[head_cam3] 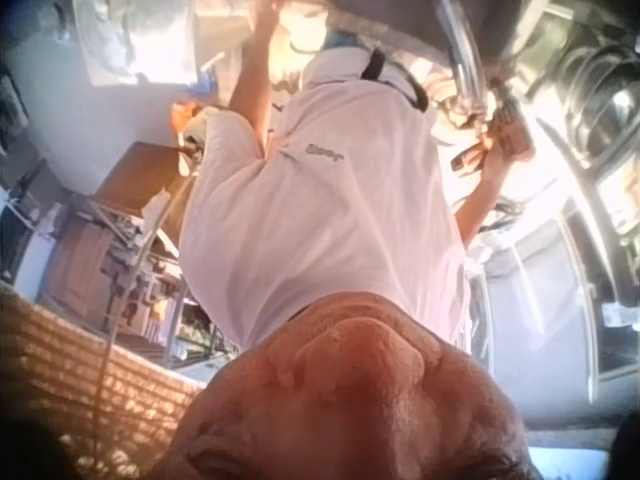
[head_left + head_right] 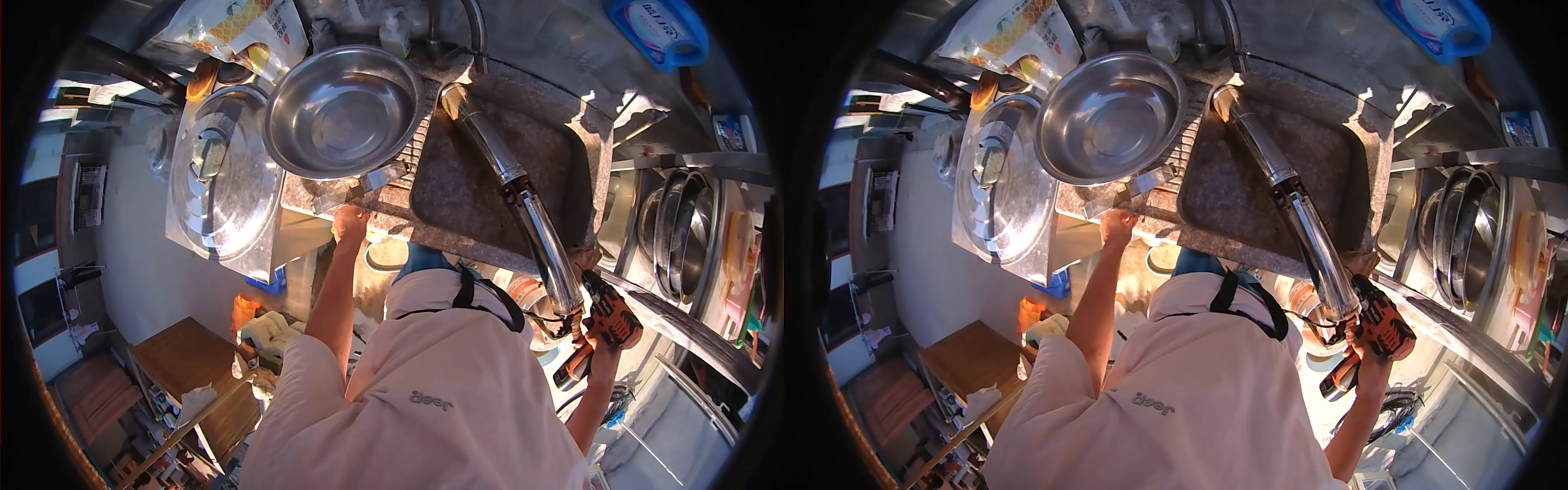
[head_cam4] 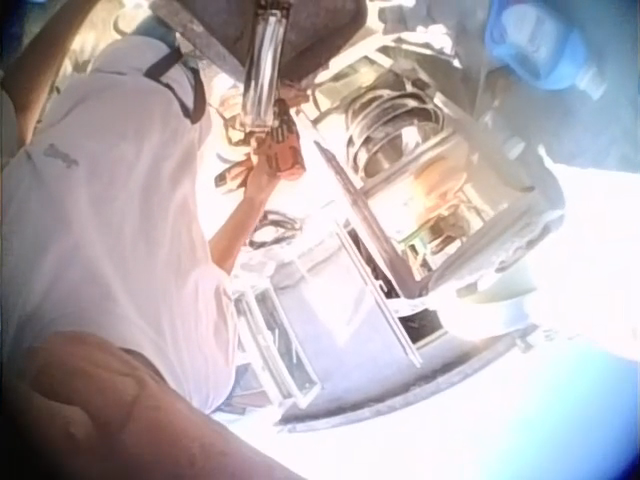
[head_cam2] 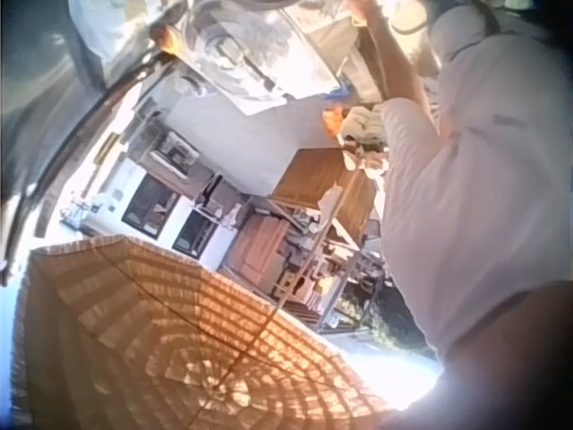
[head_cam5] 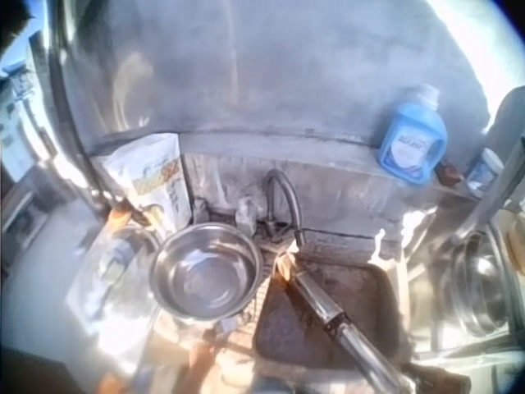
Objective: The person uses a power drill to tighten a clamp on a cylindrical metal water pump, then washes the pump and their hands under a faucet in a stone sink.
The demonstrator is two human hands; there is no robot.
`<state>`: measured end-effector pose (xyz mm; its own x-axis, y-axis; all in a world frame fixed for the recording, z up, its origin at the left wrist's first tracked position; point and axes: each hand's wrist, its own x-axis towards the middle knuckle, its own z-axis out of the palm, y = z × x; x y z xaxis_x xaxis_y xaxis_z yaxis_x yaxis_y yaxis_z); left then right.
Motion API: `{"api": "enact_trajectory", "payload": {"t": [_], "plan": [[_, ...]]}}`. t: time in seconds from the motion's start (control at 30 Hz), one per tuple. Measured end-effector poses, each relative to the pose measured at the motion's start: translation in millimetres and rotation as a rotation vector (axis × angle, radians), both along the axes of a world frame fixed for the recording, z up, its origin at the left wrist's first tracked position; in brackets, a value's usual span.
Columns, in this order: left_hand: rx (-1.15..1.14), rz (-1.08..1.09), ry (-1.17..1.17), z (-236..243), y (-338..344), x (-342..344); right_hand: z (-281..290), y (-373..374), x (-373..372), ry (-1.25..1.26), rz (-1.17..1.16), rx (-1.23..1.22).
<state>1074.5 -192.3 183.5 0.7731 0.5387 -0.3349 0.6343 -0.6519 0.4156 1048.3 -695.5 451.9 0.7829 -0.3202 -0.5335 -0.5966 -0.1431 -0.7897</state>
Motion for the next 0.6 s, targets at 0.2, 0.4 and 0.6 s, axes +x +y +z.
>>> {"api": "enact_trajectory", "payload": {"t": [0.2, 0.4, 0.6], "plan": [[-0.094, 0.035, -0.144, -6.2, 9.3, -4.9, -9.4, -2.5, -1.3, -0.009, 0.046, 0.049], [-0.134, 0.032, -0.165, -10.4, 7.9, -9.8, -28.9, -16.9, -3.3, 0.017, -0.030, 0.152], [-0.133, 0.045, -0.338, -2.7, -9.8, -20.8, -28.5, -7.8, 10.8, 0.014, 0.040, 0.086]]}}
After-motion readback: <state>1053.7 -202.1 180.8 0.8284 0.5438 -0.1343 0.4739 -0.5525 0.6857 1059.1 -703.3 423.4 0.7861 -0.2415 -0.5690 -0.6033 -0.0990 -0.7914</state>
